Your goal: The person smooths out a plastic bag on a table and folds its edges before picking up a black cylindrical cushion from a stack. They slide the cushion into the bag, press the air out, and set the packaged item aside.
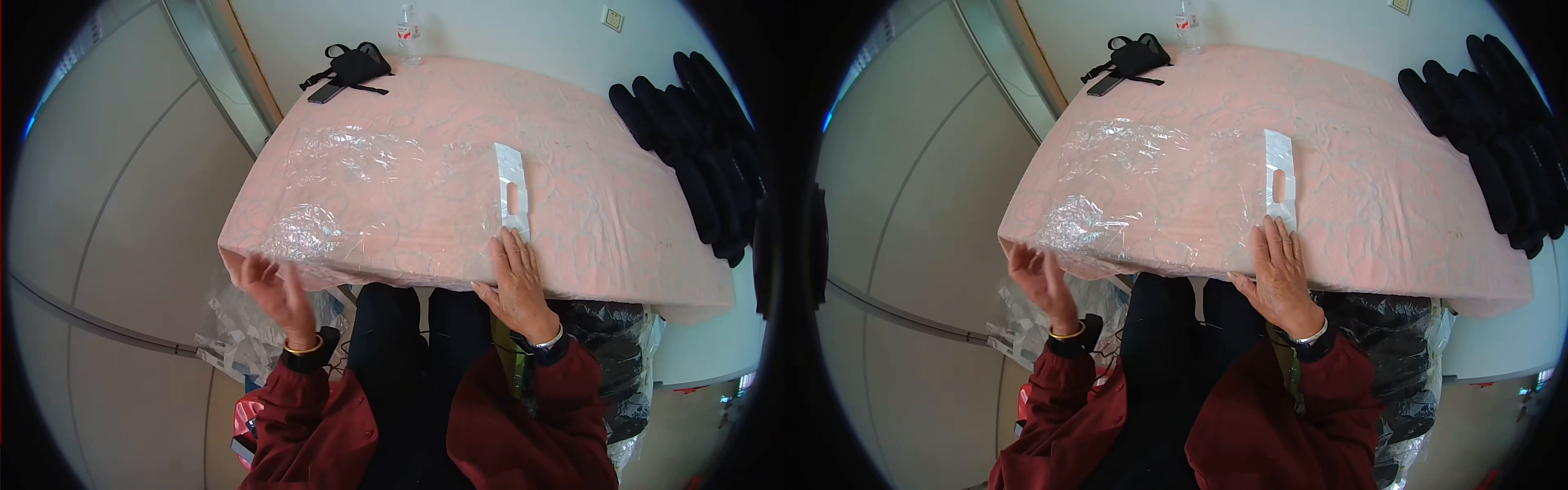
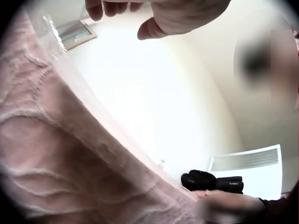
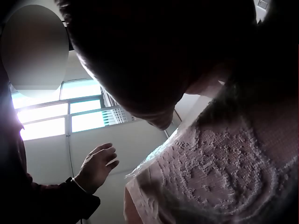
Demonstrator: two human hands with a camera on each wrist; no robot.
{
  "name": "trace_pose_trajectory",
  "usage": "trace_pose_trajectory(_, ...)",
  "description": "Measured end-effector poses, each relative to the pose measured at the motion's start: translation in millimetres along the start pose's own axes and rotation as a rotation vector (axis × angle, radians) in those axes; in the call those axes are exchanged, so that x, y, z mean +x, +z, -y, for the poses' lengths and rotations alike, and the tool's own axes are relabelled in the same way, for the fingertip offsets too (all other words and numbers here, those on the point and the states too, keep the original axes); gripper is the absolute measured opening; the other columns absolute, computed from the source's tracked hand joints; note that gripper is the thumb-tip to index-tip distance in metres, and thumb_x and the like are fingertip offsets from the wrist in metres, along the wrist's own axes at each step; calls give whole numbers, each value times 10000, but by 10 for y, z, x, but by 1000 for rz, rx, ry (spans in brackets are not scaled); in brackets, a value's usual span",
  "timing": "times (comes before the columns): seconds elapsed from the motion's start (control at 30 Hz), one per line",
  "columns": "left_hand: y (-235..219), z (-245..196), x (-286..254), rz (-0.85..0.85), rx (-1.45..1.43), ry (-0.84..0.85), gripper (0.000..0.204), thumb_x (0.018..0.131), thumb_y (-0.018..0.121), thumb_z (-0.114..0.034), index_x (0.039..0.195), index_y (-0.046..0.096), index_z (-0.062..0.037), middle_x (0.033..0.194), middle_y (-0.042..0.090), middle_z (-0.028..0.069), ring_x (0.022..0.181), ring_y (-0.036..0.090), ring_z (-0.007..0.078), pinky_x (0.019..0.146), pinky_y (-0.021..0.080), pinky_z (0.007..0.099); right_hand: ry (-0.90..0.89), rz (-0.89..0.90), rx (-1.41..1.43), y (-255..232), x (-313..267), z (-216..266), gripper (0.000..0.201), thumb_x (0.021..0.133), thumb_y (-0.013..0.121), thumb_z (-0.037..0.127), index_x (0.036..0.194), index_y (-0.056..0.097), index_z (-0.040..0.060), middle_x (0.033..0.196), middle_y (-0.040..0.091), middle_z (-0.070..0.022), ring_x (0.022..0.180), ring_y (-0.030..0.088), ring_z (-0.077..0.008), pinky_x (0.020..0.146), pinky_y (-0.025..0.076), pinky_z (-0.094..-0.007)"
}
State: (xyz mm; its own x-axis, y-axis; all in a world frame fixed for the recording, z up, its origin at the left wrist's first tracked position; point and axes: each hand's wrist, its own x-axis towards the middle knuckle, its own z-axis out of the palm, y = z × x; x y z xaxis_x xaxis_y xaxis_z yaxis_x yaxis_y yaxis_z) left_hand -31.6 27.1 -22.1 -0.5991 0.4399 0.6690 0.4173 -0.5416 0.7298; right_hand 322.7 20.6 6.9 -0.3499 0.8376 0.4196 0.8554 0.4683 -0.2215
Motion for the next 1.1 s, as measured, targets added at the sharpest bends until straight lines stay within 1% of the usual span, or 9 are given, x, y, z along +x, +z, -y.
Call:
trace_pose_trajectory(0.07,239,-365,-125,412,261,362,464,817,699,-4,1261,566,-18,1322,521,176,1190,539,347,997,445,431,-21,20,22,18,29,31,710,901,649,326,1412,382,-88,1504,339,-269,1412,308,-449,1145,253,-577)
trace_pose_trajectory(0.1,400,-633,-173,667,245,349,582,799,701,8,1345,502,-9,1361,495,207,1265,496,361,1044,422,421,-48,18,1,41,81,46,724,902,645,341,1420,374,-87,1511,332,-268,1420,300,-445,1147,249,-575)
trace_pose_trajectory(0.13,594,-731,-275,822,162,352,611,795,725,-36,1361,494,-20,1362,484,232,1282,471,396,1060,414,446,-77,14,-18,73,144,67,738,903,640,355,1428,365,-85,1517,326,-266,1427,291,-441,1150,245,-574)
trace_pose_trajectory(0.23,1128,-857,-568,1092,7,407,679,897,681,-296,1420,413,44,1453,407,273,1360,388,436,1124,332,509,-136,29,-39,201,248,62,760,909,628,375,1446,346,-83,1531,311,-262,1441,274,-431,1157,231,-573)
trace_pose_trajectory(0.27,1208,-831,-620,1084,16,403,679,897,681,-296,1420,413,44,1453,407,273,1360,388,436,1124,332,509,-149,50,-56,239,250,6,768,913,621,380,1455,334,-82,1539,304,-260,1448,266,-425,1162,220,-572)
trace_pose_trajectory(0.37,1380,-640,-736,1201,178,456,801,940,544,-520,1442,368,80,1495,357,293,1392,348,440,1162,258,522,-134,107,-82,232,260,-41,787,917,612,391,1472,312,-80,1551,291,-256,1458,254,-413,1171,201,-569)
trace_pose_trajectory(0.5,1125,-415,-497,1257,425,595,905,933,433,-649,1461,342,80,1516,328,298,1409,330,434,1177,217,522,-60,181,-64,121,234,-21,841,899,623,411,1494,277,-73,1563,278,-250,1466,244,-403,1183,176,-560)
trace_pose_trajectory(0.9,-91,582,1024,1181,866,346,832,987,370,-604,1491,312,55,1570,293,240,1471,260,384,1201,148,515,-16,271,-40,34,259,-2,1067,759,750,495,1516,234,-51,1579,248,-231,1470,237,-397,1194,159,-542)
trace_pose_trajectory(1.1,-414,934,1310,1017,990,139,727,1010,388,-522,1505,326,7,1580,298,209,1477,241,386,1187,159,542,-29,216,-28,101,235,-50,1054,758,765,480,1509,251,-52,1577,251,-232,1473,232,-392,1192,166,-539)
